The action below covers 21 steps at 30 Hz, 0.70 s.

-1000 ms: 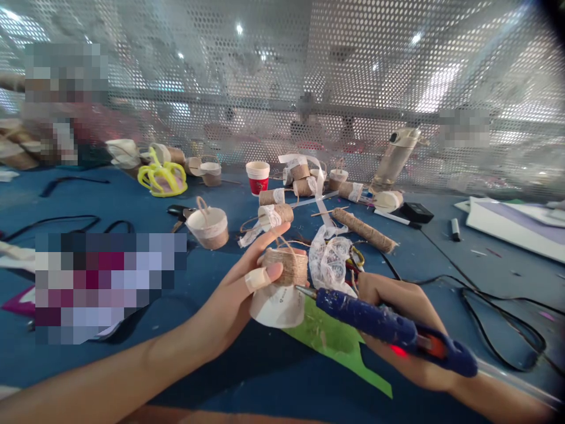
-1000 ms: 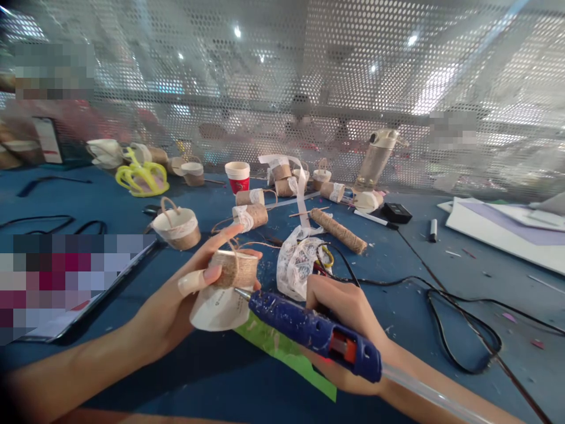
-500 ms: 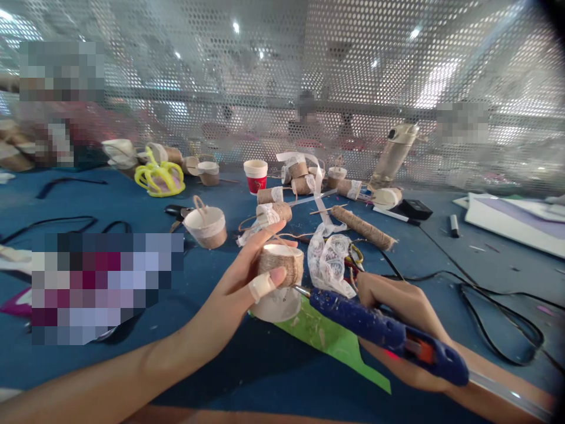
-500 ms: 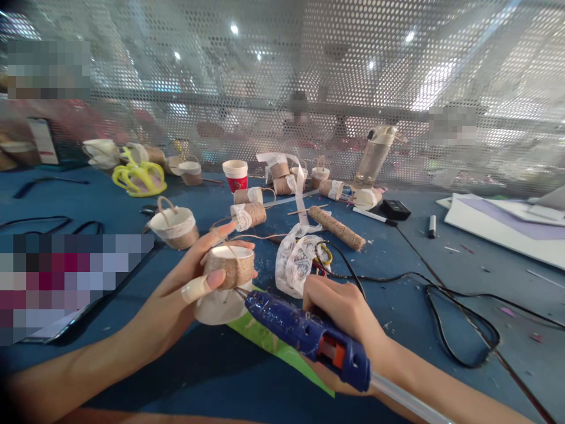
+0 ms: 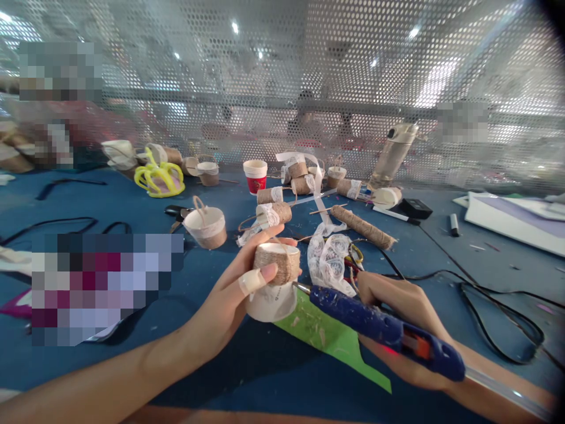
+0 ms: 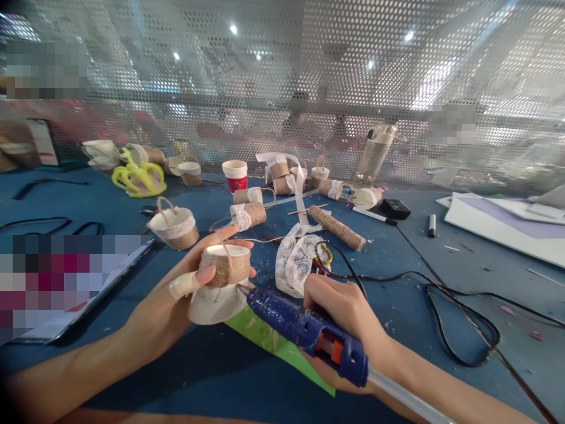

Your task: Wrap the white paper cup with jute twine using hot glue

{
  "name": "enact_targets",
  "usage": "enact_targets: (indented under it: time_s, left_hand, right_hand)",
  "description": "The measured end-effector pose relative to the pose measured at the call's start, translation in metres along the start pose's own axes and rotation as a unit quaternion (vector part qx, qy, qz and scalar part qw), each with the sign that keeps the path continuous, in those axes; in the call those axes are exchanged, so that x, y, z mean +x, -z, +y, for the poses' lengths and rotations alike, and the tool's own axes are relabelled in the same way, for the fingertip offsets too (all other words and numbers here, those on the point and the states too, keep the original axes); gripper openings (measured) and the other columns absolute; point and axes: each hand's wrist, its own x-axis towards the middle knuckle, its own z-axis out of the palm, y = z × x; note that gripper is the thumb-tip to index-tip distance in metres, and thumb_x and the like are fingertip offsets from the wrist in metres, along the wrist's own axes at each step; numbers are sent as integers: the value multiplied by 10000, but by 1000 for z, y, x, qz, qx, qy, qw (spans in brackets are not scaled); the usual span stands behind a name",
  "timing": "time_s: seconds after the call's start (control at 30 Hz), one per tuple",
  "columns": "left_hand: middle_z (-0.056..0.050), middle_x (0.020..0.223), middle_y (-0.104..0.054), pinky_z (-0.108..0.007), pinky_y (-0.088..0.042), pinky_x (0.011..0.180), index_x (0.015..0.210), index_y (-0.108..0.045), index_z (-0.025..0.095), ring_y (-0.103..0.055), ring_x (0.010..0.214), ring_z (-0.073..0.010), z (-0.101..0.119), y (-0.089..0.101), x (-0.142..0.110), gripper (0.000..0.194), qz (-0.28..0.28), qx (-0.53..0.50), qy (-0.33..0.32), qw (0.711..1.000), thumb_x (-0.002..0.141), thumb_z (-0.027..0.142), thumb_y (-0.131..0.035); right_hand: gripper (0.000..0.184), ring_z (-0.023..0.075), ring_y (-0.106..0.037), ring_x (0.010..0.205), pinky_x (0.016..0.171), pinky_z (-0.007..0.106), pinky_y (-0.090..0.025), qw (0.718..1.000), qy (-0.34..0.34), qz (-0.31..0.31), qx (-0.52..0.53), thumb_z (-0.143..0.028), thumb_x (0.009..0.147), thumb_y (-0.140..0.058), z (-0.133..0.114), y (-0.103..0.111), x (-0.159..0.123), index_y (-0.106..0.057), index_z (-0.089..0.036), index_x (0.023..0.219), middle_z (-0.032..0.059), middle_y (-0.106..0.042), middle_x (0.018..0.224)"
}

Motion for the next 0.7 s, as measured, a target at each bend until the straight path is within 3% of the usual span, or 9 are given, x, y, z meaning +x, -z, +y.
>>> enact_targets:
  time_s: [0.27, 0.53, 0.7]
  left_hand:
    - [-34, 1313, -667, -364, -478, 917, 1338, -599, 306, -618, 1151, -282, -3, -1, 0, 456, 9, -22, 17, 1000, 888, 362, -646]
    - [-19, 1253, -681, -306, -486, 854, 1312, -644, 342, -628, 1099, -254, -2, -2, 1, 480, 18, -31, 45, 998, 838, 371, -719]
    - [-38, 1185, -704, -312, -485, 867, 1322, -651, 305, -625, 1111, -277, 0, -4, 2, 536, 37, -41, 47, 997, 800, 371, -748]
  right_hand:
    - [328, 101, -296, 534, 491, 239, -252, 999, 35, 1, 1, -115, 682, -611, 5, -2, -1, -316, -245, 744, -77, -379, 646]
    - [341, 108, -267, 567, 525, 240, -252, 999, 38, -8, -27, -105, 722, -594, 0, -1, -3, -288, -248, 769, -73, -345, 680]
    - [306, 111, -267, 570, 526, 242, -248, 999, 33, -8, -28, -146, 763, -582, 0, -1, -3, -293, -245, 762, -68, -340, 679]
